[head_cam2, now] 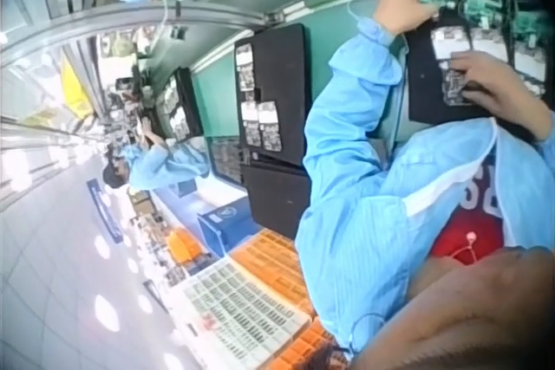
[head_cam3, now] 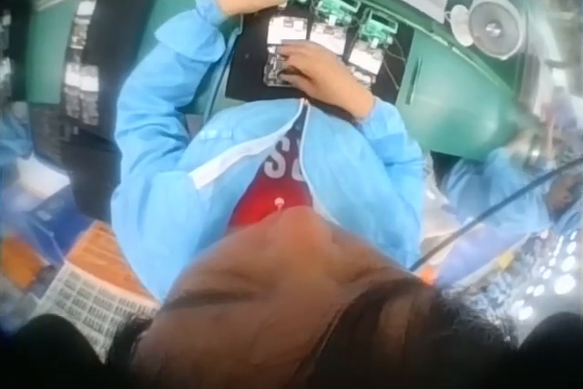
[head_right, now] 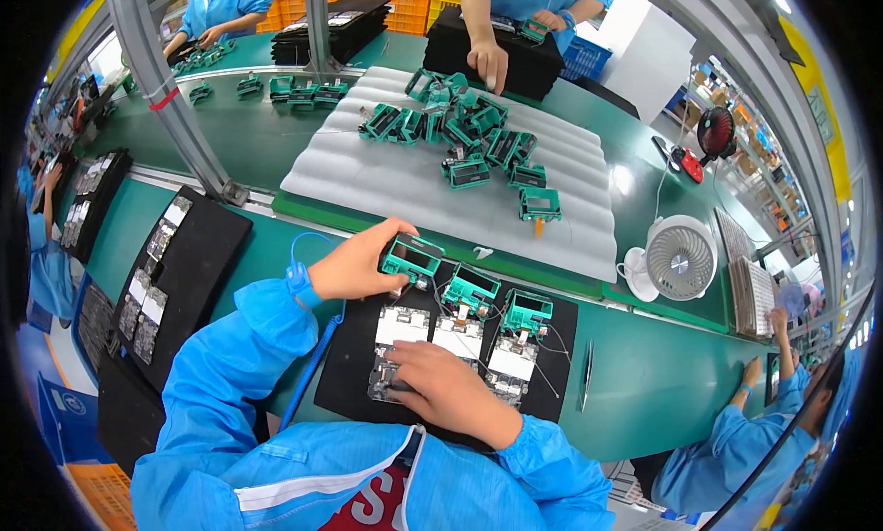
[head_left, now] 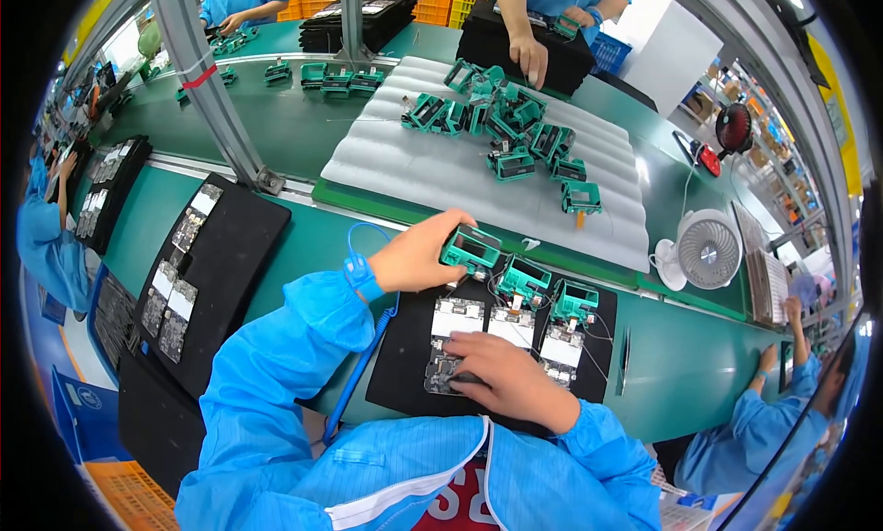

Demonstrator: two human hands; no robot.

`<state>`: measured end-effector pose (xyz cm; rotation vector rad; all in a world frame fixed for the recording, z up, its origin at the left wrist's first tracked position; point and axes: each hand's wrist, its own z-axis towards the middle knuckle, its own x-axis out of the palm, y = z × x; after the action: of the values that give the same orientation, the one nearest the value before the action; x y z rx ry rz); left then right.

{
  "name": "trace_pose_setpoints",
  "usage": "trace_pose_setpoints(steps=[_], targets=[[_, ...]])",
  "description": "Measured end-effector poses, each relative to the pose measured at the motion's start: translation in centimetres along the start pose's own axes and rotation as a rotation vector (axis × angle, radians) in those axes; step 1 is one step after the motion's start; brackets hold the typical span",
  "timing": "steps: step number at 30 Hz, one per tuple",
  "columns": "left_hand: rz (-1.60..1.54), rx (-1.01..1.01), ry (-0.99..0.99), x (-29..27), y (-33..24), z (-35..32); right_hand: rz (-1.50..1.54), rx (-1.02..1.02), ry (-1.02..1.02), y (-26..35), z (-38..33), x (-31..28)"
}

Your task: The person removes protective film from circuit boards using tweezers, attaches electronic modules onto the circuit boards by hand, and places the assembled boards onto a tray.

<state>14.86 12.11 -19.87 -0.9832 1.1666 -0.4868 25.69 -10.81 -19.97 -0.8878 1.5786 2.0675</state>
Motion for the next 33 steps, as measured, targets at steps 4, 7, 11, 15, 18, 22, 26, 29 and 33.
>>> trace_pose_setpoints(steps=[4,7,11,15,18,22,26,29,33], targets=[[-0.553,-0.010,-0.046,3.0,-1.2,-0.8,-0.050,0.066,-0.123,-0.2,1.5,-0.3],[-0.460,0.045,-0.227,4.5,0.0,-1.3,-0.433,0.249,-0.240,0.2,1.7,-0.1],[-0.351,-0.028,-0.165,4.3,0.2,-2.8,-0.281,0.188,-0.115,0.6,0.3,-0.3],[-0.371,0.045,-0.225,5.2,1.3,-3.1,-0.263,0.070,-0.062,1.3,-1.1,0.9],[-0.232,0.084,-0.203,5.1,1.1,-3.1,-0.253,0.090,-0.071,1.4,-1.2,1.0],[-0.190,0.129,-0.214,5.1,1.0,-3.3,-0.247,0.098,-0.093,1.3,-1.3,1.2],[-0.283,0.002,-0.184,4.8,0.3,-3.7,-0.241,0.092,-0.100,1.3,-1.3,1.2],[-0.273,0.012,-0.196,5.0,0.2,-3.7,-0.241,0.089,-0.113,1.2,-1.4,1.3],[-0.131,0.147,-0.280,5.6,0.4,-3.8,-0.229,0.091,-0.118,1.1,-1.3,1.4]])
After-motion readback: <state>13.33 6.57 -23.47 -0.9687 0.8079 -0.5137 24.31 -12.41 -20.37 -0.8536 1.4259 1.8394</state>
